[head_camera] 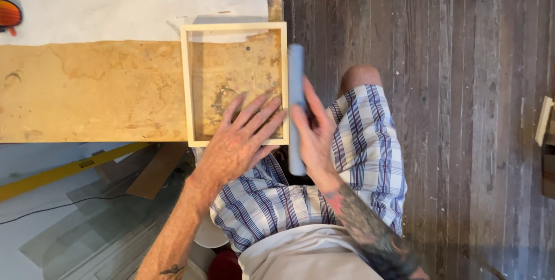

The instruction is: Sanding the edges of a wooden frame and applying glue to the joints for assembly.

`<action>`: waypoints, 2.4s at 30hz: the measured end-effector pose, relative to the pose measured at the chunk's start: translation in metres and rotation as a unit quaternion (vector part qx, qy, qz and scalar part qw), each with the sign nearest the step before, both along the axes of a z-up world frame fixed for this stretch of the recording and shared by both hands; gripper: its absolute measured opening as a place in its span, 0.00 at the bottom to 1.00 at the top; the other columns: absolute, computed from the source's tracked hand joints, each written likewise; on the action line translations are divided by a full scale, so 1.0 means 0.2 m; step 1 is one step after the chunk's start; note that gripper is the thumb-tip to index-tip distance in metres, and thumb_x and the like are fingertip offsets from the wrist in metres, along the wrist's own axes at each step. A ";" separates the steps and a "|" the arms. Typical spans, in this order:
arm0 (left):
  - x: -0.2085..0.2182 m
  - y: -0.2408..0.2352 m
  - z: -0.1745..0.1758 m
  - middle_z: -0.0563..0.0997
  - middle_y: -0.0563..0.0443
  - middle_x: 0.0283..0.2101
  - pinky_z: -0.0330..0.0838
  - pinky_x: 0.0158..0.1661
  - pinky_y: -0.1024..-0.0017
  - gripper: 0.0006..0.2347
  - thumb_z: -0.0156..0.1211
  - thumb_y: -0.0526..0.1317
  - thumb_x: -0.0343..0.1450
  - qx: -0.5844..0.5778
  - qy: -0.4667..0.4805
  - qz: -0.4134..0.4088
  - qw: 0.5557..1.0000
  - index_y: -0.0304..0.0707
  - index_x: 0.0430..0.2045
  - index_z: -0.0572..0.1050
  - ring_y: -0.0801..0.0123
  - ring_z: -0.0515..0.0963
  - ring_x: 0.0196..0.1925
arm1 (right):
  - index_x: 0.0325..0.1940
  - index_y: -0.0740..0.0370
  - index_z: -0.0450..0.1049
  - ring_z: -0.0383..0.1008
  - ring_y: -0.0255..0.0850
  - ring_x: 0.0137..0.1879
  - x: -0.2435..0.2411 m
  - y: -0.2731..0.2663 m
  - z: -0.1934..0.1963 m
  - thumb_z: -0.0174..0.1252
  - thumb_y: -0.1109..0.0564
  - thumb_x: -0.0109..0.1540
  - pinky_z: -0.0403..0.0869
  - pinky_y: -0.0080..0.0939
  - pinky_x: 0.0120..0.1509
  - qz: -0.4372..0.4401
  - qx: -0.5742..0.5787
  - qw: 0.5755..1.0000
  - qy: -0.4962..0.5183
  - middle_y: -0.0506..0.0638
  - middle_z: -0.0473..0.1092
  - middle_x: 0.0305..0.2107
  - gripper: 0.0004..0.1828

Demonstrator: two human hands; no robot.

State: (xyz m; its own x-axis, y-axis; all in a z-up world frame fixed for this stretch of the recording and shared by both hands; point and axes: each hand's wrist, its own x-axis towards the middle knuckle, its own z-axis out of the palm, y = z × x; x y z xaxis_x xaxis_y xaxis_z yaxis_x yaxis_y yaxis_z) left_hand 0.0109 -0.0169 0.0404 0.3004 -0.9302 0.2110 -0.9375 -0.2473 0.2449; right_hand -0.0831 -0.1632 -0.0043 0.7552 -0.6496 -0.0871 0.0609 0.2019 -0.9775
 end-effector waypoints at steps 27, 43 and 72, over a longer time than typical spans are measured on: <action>0.03 0.03 -0.10 0.58 0.46 0.77 0.41 0.75 0.45 0.33 0.58 0.56 0.74 0.096 -0.067 -0.024 0.993 0.45 0.73 0.56 0.58 0.54 0.79 | 0.78 0.62 0.49 0.47 0.46 0.83 -0.10 0.07 0.17 0.45 0.52 0.71 0.48 0.47 0.85 0.082 -0.063 0.993 0.060 0.56 0.48 0.77 0.32; 0.03 0.02 -0.05 0.58 0.48 0.77 0.44 0.75 0.46 0.34 0.61 0.54 0.74 0.080 -0.068 -0.029 0.994 0.44 0.73 0.56 0.58 0.56 0.79 | 0.78 0.67 0.46 0.43 0.51 0.84 -0.22 0.12 0.07 0.43 0.53 0.72 0.46 0.51 0.86 0.095 -0.032 0.995 0.011 0.60 0.45 0.77 0.32; 0.01 0.01 -0.06 0.65 0.54 0.74 0.42 0.75 0.50 0.28 0.61 0.52 0.72 0.015 0.026 0.013 0.999 0.50 0.68 0.65 0.66 0.60 0.76 | 0.77 0.59 0.58 0.53 0.48 0.79 -0.24 0.15 0.17 0.52 0.57 0.68 0.52 0.53 0.82 0.036 0.022 0.995 0.088 0.59 0.57 0.74 0.31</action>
